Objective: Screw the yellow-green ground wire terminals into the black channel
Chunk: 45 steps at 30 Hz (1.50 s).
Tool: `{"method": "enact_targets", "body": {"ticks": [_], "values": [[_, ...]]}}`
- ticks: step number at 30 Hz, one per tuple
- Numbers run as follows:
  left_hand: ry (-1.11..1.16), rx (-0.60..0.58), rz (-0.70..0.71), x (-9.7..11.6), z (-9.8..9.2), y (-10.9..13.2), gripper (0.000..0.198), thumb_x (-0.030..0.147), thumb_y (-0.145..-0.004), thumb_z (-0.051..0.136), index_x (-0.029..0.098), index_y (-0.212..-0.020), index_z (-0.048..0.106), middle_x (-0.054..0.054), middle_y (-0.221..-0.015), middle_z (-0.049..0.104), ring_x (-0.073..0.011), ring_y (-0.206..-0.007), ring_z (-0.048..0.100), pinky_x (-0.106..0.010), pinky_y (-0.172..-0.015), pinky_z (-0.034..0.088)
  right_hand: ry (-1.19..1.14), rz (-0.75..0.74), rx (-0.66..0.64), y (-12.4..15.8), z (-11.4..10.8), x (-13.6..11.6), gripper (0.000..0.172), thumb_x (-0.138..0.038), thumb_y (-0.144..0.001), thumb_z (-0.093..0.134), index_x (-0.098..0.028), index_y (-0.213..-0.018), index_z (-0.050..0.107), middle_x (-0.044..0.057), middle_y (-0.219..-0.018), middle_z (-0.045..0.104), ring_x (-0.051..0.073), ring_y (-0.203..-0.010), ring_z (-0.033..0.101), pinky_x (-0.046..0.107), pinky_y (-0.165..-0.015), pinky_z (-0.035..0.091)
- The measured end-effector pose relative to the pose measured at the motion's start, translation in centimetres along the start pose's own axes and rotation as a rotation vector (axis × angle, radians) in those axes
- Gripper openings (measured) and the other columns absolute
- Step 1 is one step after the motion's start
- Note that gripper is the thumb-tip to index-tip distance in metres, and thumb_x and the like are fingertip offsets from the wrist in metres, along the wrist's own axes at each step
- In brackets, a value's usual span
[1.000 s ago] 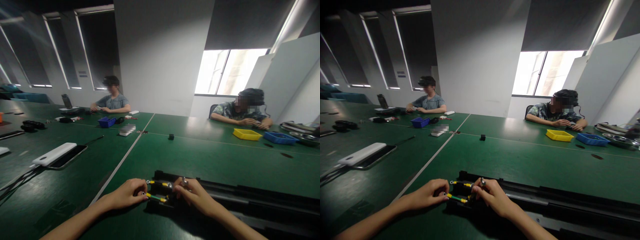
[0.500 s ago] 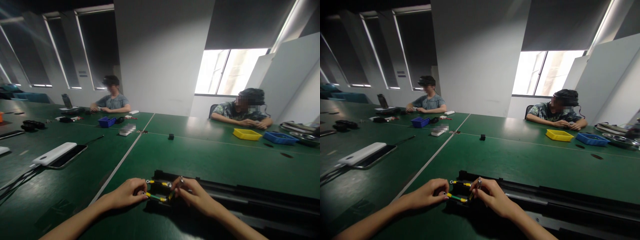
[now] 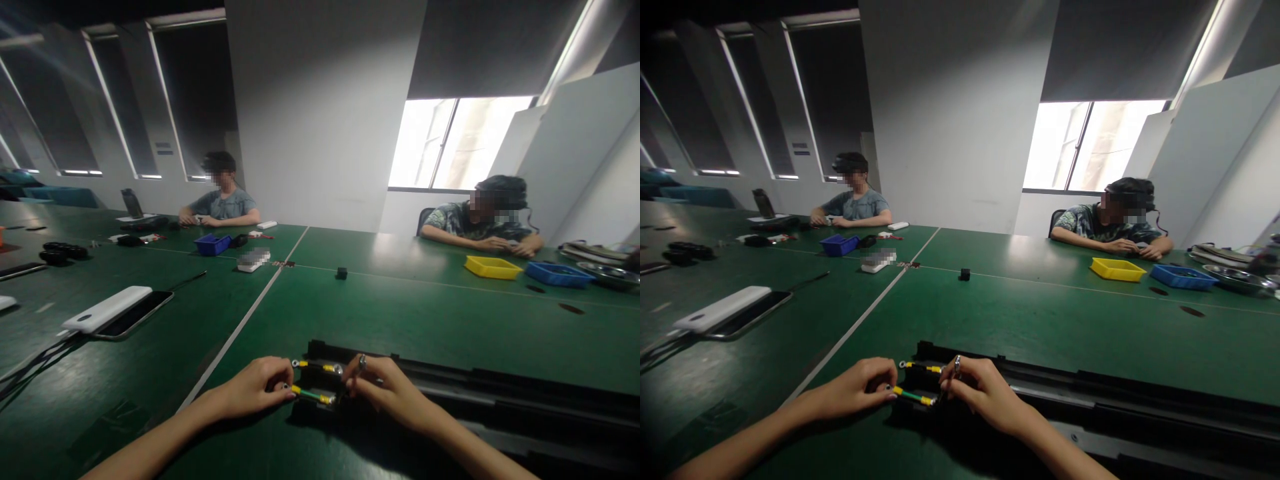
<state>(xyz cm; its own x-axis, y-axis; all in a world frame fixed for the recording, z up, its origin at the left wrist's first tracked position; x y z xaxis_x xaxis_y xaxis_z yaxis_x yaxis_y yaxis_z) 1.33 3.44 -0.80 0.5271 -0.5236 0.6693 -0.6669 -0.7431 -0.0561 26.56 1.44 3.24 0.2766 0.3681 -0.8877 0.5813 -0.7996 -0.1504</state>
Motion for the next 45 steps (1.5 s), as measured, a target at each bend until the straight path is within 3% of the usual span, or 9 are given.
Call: {"method": "enact_targets", "body": {"ticks": [9, 36, 45], "values": [[-0.023, -0.014, -0.018, 0.55, -0.26, 0.05, 0.009, 0.024, -0.087, 0.061, 0.016, -0.085, 0.057, 0.002, -0.078, 0.054, -0.0126, -0.067, 0.049, -0.019, -0.06, 0.035, -0.049, -0.049, 0.026, -0.14, 0.02, 0.02, 0.01, -0.019, -0.083, 0.057, -0.014, -0.079, 0.065, 0.002, -0.074, 0.065, 0.012, -0.065, 0.058, 0.021, -0.062, 0.047], [-0.015, 0.005, -0.005, 0.17, -0.12, 0.03, 0.008, 0.022, -0.086, 0.062, 0.016, -0.085, 0.057, 0.003, -0.076, 0.052, -0.0115, -0.065, 0.047, -0.019, -0.058, 0.034, -0.021, -0.023, 0.025, -0.23, 0.11, -0.1, 0.013, -0.022, -0.085, 0.057, -0.014, -0.08, 0.066, 0.002, -0.076, 0.064, 0.012, -0.064, 0.059, 0.021, -0.061, 0.048], [-0.027, -0.017, -0.025, 0.41, -0.18, 0.05, 0.011, 0.026, -0.088, 0.06, 0.016, -0.086, 0.057, 0.002, -0.079, 0.053, -0.0123, -0.067, 0.048, -0.019, -0.06, 0.035, 0.0, -0.024, 0.023, -0.09, 0.11, -0.37, 0.023, -0.034, -0.089, 0.055, -0.014, -0.082, 0.065, 0.004, -0.079, 0.065, 0.014, -0.068, 0.06, 0.024, -0.064, 0.05]]}}
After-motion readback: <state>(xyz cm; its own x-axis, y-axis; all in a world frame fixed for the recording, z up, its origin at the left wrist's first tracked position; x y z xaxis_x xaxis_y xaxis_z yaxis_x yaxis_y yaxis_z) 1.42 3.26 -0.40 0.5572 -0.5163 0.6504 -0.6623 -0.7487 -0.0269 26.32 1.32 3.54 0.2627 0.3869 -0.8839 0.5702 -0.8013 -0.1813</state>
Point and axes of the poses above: each hand's wrist, its own y-axis away from the middle knuckle, its own z-axis out of the palm, x = y × z, the point moved 3 cm from there along -y, towards the middle knuckle
